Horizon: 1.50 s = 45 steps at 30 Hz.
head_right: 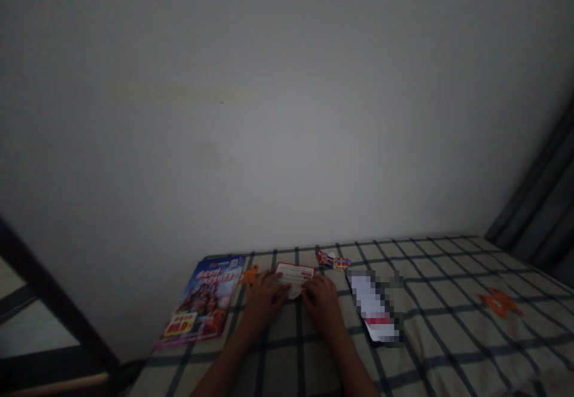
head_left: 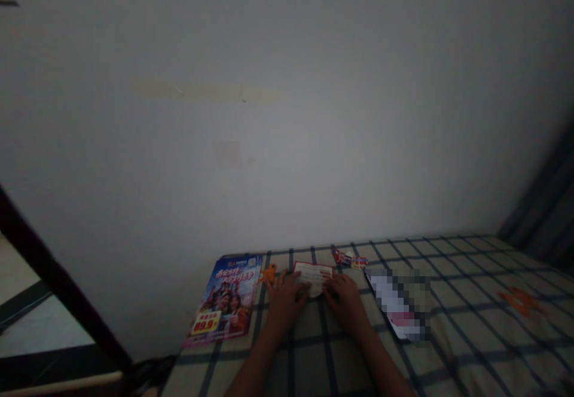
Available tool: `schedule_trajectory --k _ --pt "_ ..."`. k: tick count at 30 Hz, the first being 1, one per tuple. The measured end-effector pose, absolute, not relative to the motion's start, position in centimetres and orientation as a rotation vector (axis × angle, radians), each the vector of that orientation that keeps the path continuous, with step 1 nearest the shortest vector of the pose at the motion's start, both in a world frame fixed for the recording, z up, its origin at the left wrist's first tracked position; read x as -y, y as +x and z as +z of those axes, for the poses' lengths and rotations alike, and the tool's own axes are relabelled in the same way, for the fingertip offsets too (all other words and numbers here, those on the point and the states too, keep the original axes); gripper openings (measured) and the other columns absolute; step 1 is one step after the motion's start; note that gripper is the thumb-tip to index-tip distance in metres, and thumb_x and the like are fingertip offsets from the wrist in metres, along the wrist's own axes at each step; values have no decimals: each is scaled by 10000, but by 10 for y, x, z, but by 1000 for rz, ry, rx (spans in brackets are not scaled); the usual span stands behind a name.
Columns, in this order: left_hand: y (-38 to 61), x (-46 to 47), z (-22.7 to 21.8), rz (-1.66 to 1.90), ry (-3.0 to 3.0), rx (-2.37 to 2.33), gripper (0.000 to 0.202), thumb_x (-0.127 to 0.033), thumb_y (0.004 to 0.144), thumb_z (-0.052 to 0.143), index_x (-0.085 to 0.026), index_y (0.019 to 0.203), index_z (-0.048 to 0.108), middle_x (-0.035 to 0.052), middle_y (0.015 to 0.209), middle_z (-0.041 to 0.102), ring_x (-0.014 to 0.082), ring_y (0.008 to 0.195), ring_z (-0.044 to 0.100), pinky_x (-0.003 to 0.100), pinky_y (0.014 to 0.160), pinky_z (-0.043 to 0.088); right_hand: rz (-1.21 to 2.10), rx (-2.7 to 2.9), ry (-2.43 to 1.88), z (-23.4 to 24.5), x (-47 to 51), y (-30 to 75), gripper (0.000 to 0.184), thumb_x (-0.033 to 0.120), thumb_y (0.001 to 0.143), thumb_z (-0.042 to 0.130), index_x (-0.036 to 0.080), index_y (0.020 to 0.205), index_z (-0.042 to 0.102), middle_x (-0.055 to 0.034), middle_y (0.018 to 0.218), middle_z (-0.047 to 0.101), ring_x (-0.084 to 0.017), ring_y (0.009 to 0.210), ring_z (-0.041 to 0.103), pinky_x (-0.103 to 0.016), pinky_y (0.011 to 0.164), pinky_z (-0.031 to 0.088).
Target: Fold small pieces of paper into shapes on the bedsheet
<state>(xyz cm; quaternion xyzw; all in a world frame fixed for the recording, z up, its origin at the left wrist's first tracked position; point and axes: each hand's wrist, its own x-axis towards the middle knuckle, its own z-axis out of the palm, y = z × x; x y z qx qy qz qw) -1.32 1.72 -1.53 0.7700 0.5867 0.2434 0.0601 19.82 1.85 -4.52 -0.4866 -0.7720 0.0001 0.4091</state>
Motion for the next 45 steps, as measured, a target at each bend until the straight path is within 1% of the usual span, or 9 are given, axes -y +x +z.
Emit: schedule_trajectory --k 4,8,12,19,26,31,35,40,45 --pt "-14 -17 -14 702 2340 -1715 259 -408 856 669 -491 1098 711 -40 1382 611 347 1382 370 779 1110 37 44 1818 -1274 -47 -18 199 235 288 890 611 238 1119 627 -76 1056 690 -253 1025 616 -422 918 489" --pt "-14 -17 -15 690 2372 -1666 265 -455 815 708 -502 1076 717 -41 1338 631 348 1362 380 751 1118 82 3 1860 -1262 -47 -20 200 125 299 917 592 247 1013 653 -61 1024 687 -246 1000 612 -421 913 476" --pt "-13 -17 -14 715 2373 -1649 253 -467 800 724 -485 1053 732 -24 1308 640 341 1338 396 719 1130 109 -85 1926 -1215 -46 -21 200 114 285 931 589 277 970 695 -49 1053 679 -237 1030 598 -418 921 467" --pt "-13 -17 -15 722 2377 -1662 265 -470 796 730 -502 1059 722 -30 1307 626 325 1334 397 713 1128 82 -213 1934 -1224 -39 -15 196 177 247 905 622 309 1037 721 -62 1200 626 -241 1118 550 -424 952 462" --pt "-12 -16 -18 735 2396 -1645 263 -515 815 699 -474 1074 722 -17 1283 629 316 1326 393 698 1135 47 -325 2021 -1310 -31 -9 189 224 204 896 634 318 1075 707 -41 1099 647 -220 1071 548 -395 961 426" --pt "-10 -14 -16 748 2383 -1663 286 -547 812 693 -457 1082 724 9 1225 640 308 1269 435 695 1132 71 -318 2109 -1355 -29 -5 187 301 173 901 620 325 1156 673 -32 1132 671 -214 1083 565 -406 1014 392" --pt "-8 -13 -16 774 2374 -1681 302 -560 805 697 -436 1079 726 17 1190 641 291 1228 462 667 1139 111 -285 2109 -1371 -31 -6 187 288 173 910 610 319 1150 676 -29 1136 678 -199 1082 585 -411 1061 360" --pt "-8 -12 -16 809 2389 -1690 313 -591 804 684 -442 1077 722 12 1161 651 288 1196 471 679 1129 119 -253 2095 -1375 -33 -6 187 278 190 916 613 322 1151 678 -31 1137 678 -200 1096 590 -412 1067 353" --pt "-7 -11 -15 832 2395 -1700 213 -522 854 654 -439 1033 734 4 1125 651 272 1169 475 683 1114 159 -208 2113 -1398 -33 -6 187 285 188 932 587 340 1155 676 -27 1150 683 -203 1119 592 -445 1091 327"
